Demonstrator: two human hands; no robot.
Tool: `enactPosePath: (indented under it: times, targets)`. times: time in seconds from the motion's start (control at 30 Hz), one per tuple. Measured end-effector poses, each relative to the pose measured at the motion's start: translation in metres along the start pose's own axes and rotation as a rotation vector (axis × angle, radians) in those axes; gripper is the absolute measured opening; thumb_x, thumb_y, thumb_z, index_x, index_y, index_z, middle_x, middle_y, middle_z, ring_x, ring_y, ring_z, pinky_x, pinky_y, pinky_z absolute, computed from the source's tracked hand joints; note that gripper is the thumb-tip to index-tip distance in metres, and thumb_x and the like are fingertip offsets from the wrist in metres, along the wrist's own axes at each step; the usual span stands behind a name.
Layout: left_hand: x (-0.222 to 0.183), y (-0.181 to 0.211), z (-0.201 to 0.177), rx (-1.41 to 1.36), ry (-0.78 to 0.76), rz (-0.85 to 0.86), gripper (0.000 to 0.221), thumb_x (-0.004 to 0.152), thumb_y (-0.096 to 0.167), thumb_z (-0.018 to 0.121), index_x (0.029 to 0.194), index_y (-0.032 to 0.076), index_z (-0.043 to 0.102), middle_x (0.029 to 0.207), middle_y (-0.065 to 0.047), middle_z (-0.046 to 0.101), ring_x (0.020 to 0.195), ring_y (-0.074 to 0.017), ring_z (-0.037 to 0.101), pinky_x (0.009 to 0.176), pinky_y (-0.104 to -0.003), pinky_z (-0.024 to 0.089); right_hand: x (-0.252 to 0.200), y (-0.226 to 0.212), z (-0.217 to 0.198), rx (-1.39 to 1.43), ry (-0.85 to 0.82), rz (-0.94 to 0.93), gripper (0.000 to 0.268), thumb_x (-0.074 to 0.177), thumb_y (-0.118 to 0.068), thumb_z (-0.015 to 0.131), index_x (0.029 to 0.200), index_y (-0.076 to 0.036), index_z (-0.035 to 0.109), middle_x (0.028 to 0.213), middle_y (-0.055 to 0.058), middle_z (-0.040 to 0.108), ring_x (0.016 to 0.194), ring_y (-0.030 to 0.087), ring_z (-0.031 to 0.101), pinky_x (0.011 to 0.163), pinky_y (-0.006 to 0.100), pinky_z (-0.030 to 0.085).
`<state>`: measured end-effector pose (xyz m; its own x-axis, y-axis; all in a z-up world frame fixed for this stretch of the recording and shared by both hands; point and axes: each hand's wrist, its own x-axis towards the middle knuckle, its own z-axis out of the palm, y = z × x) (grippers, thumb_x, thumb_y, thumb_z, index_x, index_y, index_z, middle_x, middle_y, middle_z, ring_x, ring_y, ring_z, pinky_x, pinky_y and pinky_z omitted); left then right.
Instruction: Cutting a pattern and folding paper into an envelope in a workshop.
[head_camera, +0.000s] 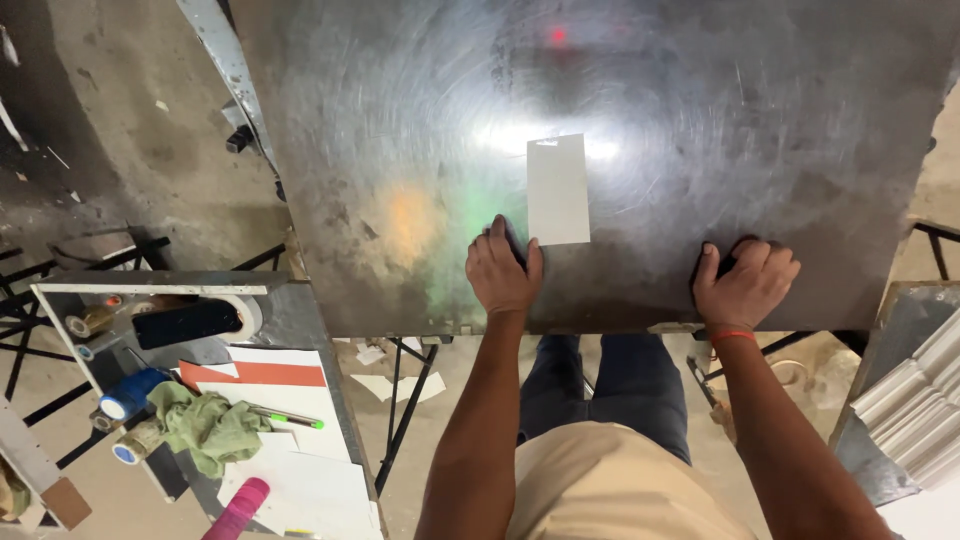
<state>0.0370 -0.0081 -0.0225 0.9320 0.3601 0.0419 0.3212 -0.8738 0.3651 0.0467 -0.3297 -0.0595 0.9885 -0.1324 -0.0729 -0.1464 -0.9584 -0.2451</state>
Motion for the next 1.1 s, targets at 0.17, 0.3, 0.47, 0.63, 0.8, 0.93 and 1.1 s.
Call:
enactPosePath:
  times: [0.17, 0.3, 0.47, 0.63, 0.8, 0.93, 1.1]
  targets:
    - [-0.001, -0.001, 0.002, -0.006, -0.003, -0.003, 0.062, 0.093, 0.04, 0.069, 0.138, 0.001, 0.054, 0.118, -0.024, 0.063, 0.106, -0.0434, 0.06, 0.091, -0.055, 0.05, -0.001, 0.0, 0.002, -0.004, 0.008, 0.001, 0.039, 0.102, -0.039, 0.075, 0.096, -0.004, 0.059, 0.105, 0.019, 0.049, 0.111, 0.041, 0.048, 0.091, 0.053, 0.042]
    - [-0.003, -0.003, 0.004, 0.005, -0.018, -0.013, 0.062, 0.093, 0.041, 0.068, 0.139, 0.001, 0.055, 0.118, -0.023, 0.063, 0.106, -0.0431, 0.06, 0.09, -0.055, 0.049, -0.001, 0.002, 0.004, 0.006, 0.015, -0.002, 0.037, 0.103, -0.038, 0.071, 0.097, -0.004, 0.059, 0.105, 0.018, 0.049, 0.11, 0.039, 0.047, 0.091, 0.052, 0.042]
    - [-0.004, -0.003, 0.005, 0.017, 0.0, -0.006, 0.063, 0.093, 0.042, 0.068, 0.138, 0.001, 0.054, 0.119, -0.023, 0.063, 0.107, -0.0419, 0.06, 0.09, -0.054, 0.049, -0.002, 0.003, 0.005, 0.001, 0.018, -0.012, 0.037, 0.104, -0.038, 0.069, 0.097, -0.004, 0.059, 0.104, 0.018, 0.049, 0.11, 0.038, 0.047, 0.092, 0.052, 0.041]
    - [-0.003, -0.003, 0.003, 0.015, 0.0, 0.014, 0.062, 0.093, 0.04, 0.068, 0.138, 0.0, 0.055, 0.118, -0.023, 0.063, 0.107, -0.0417, 0.06, 0.089, -0.054, 0.05, -0.002, 0.004, 0.006, -0.006, 0.01, -0.009, 0.037, 0.105, -0.038, 0.068, 0.096, -0.004, 0.058, 0.103, 0.018, 0.048, 0.108, 0.038, 0.047, 0.09, 0.051, 0.041]
    - [-0.003, -0.003, 0.004, 0.009, 0.008, 0.022, 0.061, 0.093, 0.039, 0.067, 0.138, 0.0, 0.055, 0.116, -0.023, 0.063, 0.108, -0.042, 0.061, 0.09, -0.054, 0.05, -0.001, 0.001, 0.004, 0.008, 0.017, -0.006, 0.038, 0.105, -0.038, 0.07, 0.096, -0.004, 0.059, 0.104, 0.018, 0.049, 0.108, 0.038, 0.047, 0.089, 0.051, 0.041]
    - [-0.001, 0.0, 0.002, 0.005, 0.016, 0.016, 0.061, 0.091, 0.038, 0.068, 0.137, -0.001, 0.055, 0.117, -0.024, 0.063, 0.107, -0.0428, 0.06, 0.089, -0.055, 0.049, -0.001, -0.001, 0.002, 0.01, 0.031, -0.002, 0.036, 0.104, -0.037, 0.071, 0.096, -0.004, 0.059, 0.104, 0.019, 0.05, 0.109, 0.04, 0.048, 0.09, 0.052, 0.042]
    - [-0.001, 0.001, 0.0, -0.001, 0.047, 0.048, 0.061, 0.092, 0.038, 0.068, 0.137, -0.001, 0.055, 0.116, -0.023, 0.063, 0.108, -0.043, 0.06, 0.091, -0.055, 0.049, 0.003, -0.007, -0.005, 0.029, 0.044, -0.001, 0.035, 0.103, -0.036, 0.074, 0.096, -0.005, 0.059, 0.104, 0.019, 0.05, 0.108, 0.041, 0.048, 0.09, 0.052, 0.042]
